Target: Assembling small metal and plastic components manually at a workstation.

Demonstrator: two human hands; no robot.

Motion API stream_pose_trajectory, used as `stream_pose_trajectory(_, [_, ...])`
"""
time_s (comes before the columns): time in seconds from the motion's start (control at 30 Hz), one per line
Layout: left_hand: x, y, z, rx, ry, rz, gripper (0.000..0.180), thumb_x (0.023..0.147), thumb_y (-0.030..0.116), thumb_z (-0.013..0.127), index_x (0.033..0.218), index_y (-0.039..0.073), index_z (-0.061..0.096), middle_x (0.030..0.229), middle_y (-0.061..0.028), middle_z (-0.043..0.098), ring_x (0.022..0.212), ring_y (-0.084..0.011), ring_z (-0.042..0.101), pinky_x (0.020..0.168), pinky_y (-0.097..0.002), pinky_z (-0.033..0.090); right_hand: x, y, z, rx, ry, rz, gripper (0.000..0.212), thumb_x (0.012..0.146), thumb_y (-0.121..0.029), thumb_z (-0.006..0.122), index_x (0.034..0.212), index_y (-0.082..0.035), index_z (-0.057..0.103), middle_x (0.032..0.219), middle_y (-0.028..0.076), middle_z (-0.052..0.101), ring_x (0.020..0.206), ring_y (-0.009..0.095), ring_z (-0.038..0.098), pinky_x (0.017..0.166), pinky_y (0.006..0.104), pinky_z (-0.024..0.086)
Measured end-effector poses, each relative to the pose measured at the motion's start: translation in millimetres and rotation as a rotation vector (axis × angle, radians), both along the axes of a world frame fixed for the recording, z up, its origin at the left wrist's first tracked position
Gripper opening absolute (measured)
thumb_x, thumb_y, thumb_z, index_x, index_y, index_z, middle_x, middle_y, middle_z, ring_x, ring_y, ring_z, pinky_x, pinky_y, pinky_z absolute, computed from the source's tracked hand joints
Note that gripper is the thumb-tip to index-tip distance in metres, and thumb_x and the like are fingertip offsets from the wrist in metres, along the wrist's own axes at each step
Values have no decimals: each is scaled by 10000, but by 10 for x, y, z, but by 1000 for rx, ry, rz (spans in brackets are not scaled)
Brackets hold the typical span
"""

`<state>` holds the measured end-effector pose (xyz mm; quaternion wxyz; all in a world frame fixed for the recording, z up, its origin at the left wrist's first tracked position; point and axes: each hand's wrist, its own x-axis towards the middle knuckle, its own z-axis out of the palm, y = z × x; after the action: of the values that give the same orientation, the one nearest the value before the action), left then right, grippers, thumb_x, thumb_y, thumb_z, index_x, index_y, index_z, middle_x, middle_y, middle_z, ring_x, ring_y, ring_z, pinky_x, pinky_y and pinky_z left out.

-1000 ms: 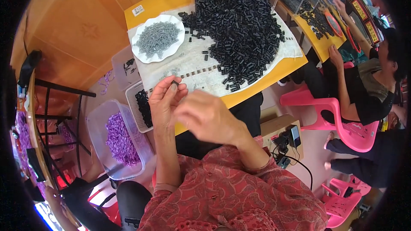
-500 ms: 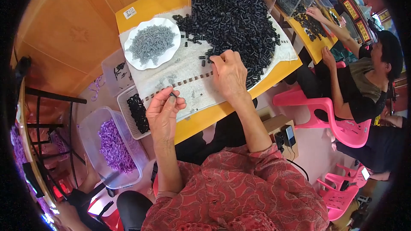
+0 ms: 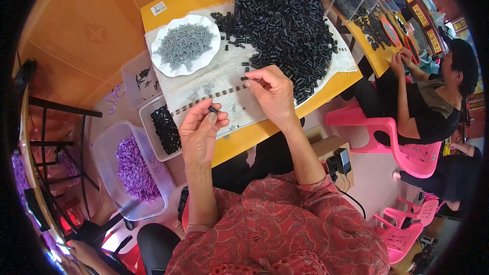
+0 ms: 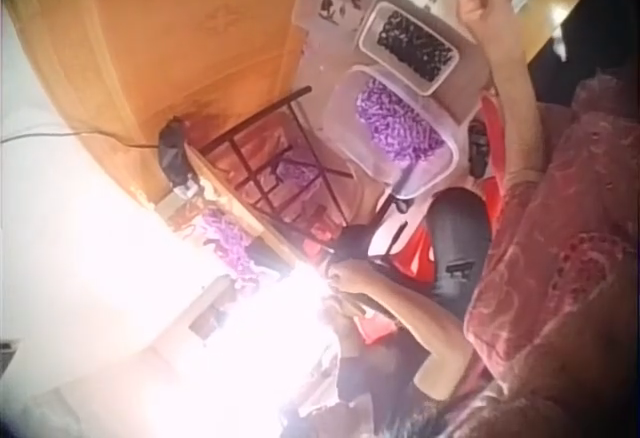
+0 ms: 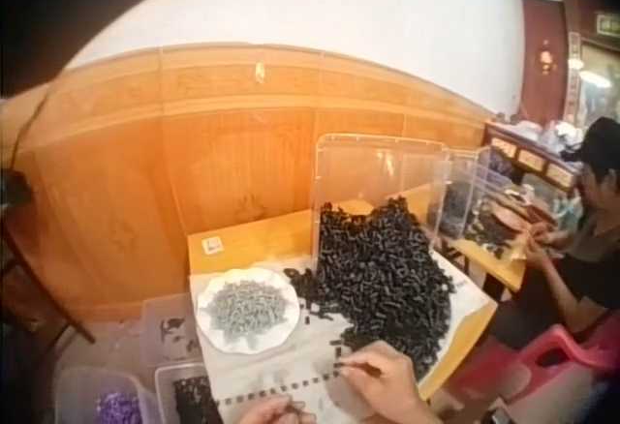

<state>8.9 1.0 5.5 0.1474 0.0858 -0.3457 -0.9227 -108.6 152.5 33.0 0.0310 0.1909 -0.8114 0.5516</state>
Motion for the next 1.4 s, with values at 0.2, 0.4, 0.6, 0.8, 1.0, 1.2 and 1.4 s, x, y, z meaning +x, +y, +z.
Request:
stream_pose_trajectory(0.2, [-2, 68, -3, 44, 72, -22, 291, 914, -48, 588, 1204, -25, 591, 1109, -155, 646, 923, -240, 679, 823, -362, 580, 222, 10, 82, -227, -137, 120, 171, 830, 49, 696, 984, -22, 709, 870, 9, 604, 750, 70, 577, 674, 207, 467])
stream_pose_trajectory(0.4, [23, 111, 49, 7, 98, -41, 293, 903, -57, 600, 1195, -35, 594, 1109, -166, 649, 920, -252, 684, 830, -367, 580, 404, 49, 107, -271, -199, 183, 206, 853, 94, 651, 1044, 25, 685, 951, 39, 612, 865, 90, 580, 767, 218, 465])
stream_pose_trajectory(0.6, [42, 161, 76, 31, 93, -80, 295, 895, -63, 607, 1189, -37, 597, 1061, -152, 658, 914, -243, 687, 808, -350, 588, 513, 90, 107, -315, -221, 195, 186, 864, 72, 651, 1042, 30, 683, 940, 36, 606, 868, 88, 570, 766, 220, 461])
stream_pose_trajectory(0.8, [53, 173, 35, 69, 98, -93, 284, 891, -67, 607, 1172, -26, 606, 1059, -146, 655, 903, -231, 685, 794, -342, 587, 558, 97, 110, -347, -237, 181, 154, 856, 12, 693, 1009, -7, 692, 910, 8, 611, 802, 58, 557, 710, 207, 451])
stream_pose_trajectory(1.0, [52, 93, 43, 86, 87, -51, 271, 898, -54, 606, 1167, -21, 608, 1061, -143, 654, 916, -225, 674, 793, -343, 575, 562, 61, 116, -411, -288, 204, 164, 854, 23, 691, 1017, 4, 691, 910, 2, 611, 787, 50, 550, 698, 201, 447])
stream_pose_trajectory(1.2, [45, 56, 50, 138, 45, -35, 260, 922, -28, 586, 1181, -19, 605, 1078, -152, 651, 925, -227, 672, 790, -342, 574, 563, 27, 122, -437, -348, 204, 150, 855, 27, 686, 1002, -2, 689, 884, -6, 616, 773, 44, 544, 684, 195, 441])
stream_pose_trajectory(1.4, [37, -44, -3, 147, 45, -31, 255, 935, -9, 577, 1188, -22, 604, 1079, -152, 648, 897, -221, 668, 764, -332, 567, 479, -20, -23, -334, -329, 176, 108, 845, -3, 692, 952, -4, 676, 858, -9, 612, 727, 37, 540, 648, 197, 443])
